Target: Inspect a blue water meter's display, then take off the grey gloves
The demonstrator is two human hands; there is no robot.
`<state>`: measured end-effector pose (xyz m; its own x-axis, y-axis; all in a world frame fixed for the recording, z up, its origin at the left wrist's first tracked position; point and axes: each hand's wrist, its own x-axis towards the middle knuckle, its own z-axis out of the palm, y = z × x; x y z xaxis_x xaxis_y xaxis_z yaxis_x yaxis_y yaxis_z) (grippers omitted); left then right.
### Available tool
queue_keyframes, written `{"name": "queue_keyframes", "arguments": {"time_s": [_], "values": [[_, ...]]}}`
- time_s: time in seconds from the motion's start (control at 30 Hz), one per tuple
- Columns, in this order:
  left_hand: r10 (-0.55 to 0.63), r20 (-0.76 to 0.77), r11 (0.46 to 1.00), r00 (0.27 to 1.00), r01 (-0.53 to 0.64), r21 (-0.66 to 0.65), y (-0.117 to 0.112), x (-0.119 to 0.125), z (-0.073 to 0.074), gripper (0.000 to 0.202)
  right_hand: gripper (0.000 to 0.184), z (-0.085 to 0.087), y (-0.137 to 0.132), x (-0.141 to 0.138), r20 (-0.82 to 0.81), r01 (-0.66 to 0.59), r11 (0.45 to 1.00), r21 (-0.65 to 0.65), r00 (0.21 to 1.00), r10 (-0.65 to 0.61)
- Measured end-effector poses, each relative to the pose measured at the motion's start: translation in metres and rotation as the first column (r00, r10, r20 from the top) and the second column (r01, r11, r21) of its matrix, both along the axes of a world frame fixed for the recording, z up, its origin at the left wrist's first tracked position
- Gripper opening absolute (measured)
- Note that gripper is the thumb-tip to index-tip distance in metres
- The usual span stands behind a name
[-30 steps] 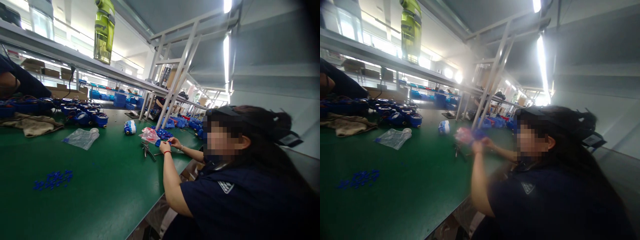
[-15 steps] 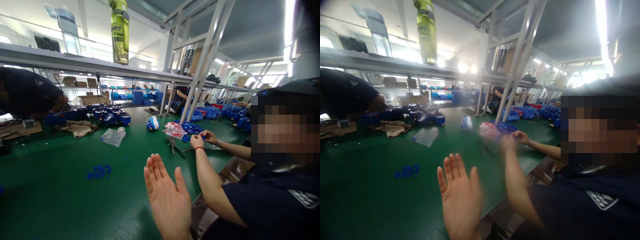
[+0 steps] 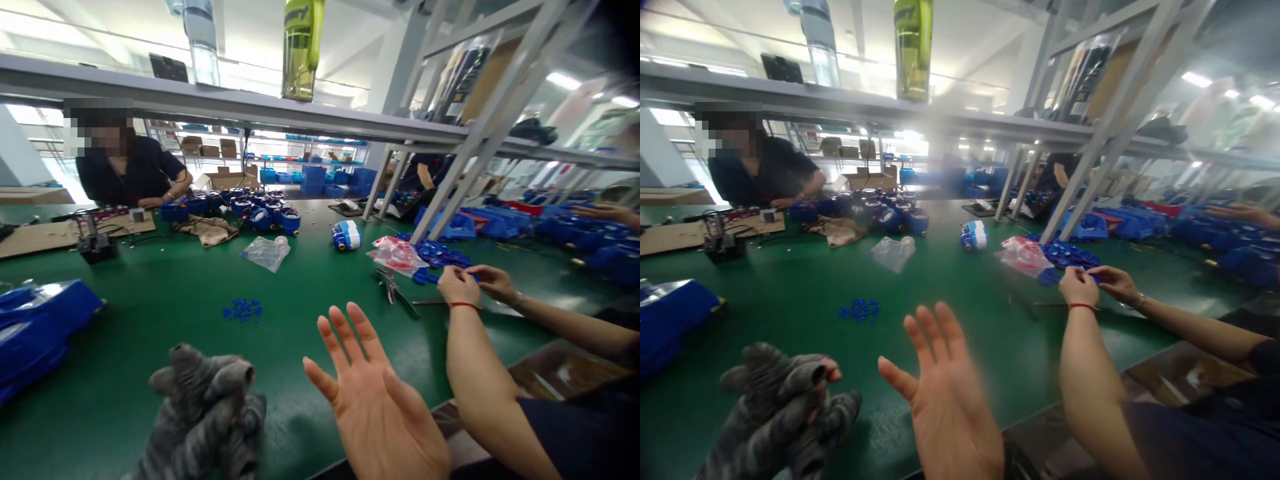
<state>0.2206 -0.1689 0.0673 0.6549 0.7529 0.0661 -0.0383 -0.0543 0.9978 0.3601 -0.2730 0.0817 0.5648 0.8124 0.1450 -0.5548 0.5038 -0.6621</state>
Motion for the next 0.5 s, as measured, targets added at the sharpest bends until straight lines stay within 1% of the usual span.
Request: {"name": "queue_keyframes", "arguments": {"time_s": [0.07,0.13,0.17,0.2,0.27,0.33,0.37,0.4,0.43,0.47,0.5], "values": [[-0.028,0.109,0.988,0.994,0.044,-0.146,0.002,-0.015,0.001,0.046,0.069,0.002,-0.001,-0.005,0.055,-0.017,0.998,-0.054,0.998,0.02],[-0.092,0.174,0.954,0.981,0.137,-0.266,-0.001,-0.015,0.005,0.041,0.07,0.0,-0.003,-0.009,0.107,-0.037,0.996,-0.079,0.993,0.046],[-0.12,0.176,0.945,0.977,0.167,-0.283,-0.003,-0.013,0.008,0.035,0.069,-0.002,-0.004,-0.01,0.133,-0.049,0.995,-0.081,0.989,0.06],[-0.143,0.152,0.949,0.978,0.179,-0.259,-0.005,-0.01,0.011,0.028,0.069,-0.005,-0.006,-0.011,0.164,-0.063,0.995,-0.081,0.984,0.076],[-0.169,0.072,0.972,0.983,0.178,-0.151,-0.008,-0.009,0.014,0.018,0.069,-0.011,-0.009,-0.011,0.243,-0.094,0.991,-0.098,0.963,0.115],[-0.138,0.009,0.99,0.99,0.138,0.001,-0.006,-0.011,0.015,0.018,0.071,-0.017,-0.013,-0.01,0.319,-0.114,0.984,-0.138,0.935,0.153],[-0.138,-0.009,0.987,0.99,0.138,0.084,-0.004,-0.013,0.014,0.019,0.072,-0.019,-0.014,-0.008,0.344,-0.121,0.981,-0.153,0.924,0.167],[-0.157,-0.024,0.973,0.987,0.158,0.17,-0.001,-0.014,0.013,0.02,0.072,-0.021,-0.015,-0.006,0.362,-0.13,0.979,-0.158,0.914,0.18],[-0.192,-0.042,0.947,0.981,0.196,0.256,0.002,-0.015,0.011,0.019,0.071,-0.022,-0.017,-0.004,0.379,-0.147,0.977,-0.156,0.905,0.196],[-0.24,-0.075,0.91,0.968,0.252,0.329,0.006,-0.015,0.01,0.017,0.071,-0.023,-0.018,-0.003,0.399,-0.165,0.975,-0.148,0.893,0.211],[-0.294,-0.116,0.875,0.949,0.316,0.367,0.009,-0.015,0.007,0.016,0.071,-0.024,-0.019,-0.004,0.428,-0.179,0.973,-0.148,0.875,0.226]]}}
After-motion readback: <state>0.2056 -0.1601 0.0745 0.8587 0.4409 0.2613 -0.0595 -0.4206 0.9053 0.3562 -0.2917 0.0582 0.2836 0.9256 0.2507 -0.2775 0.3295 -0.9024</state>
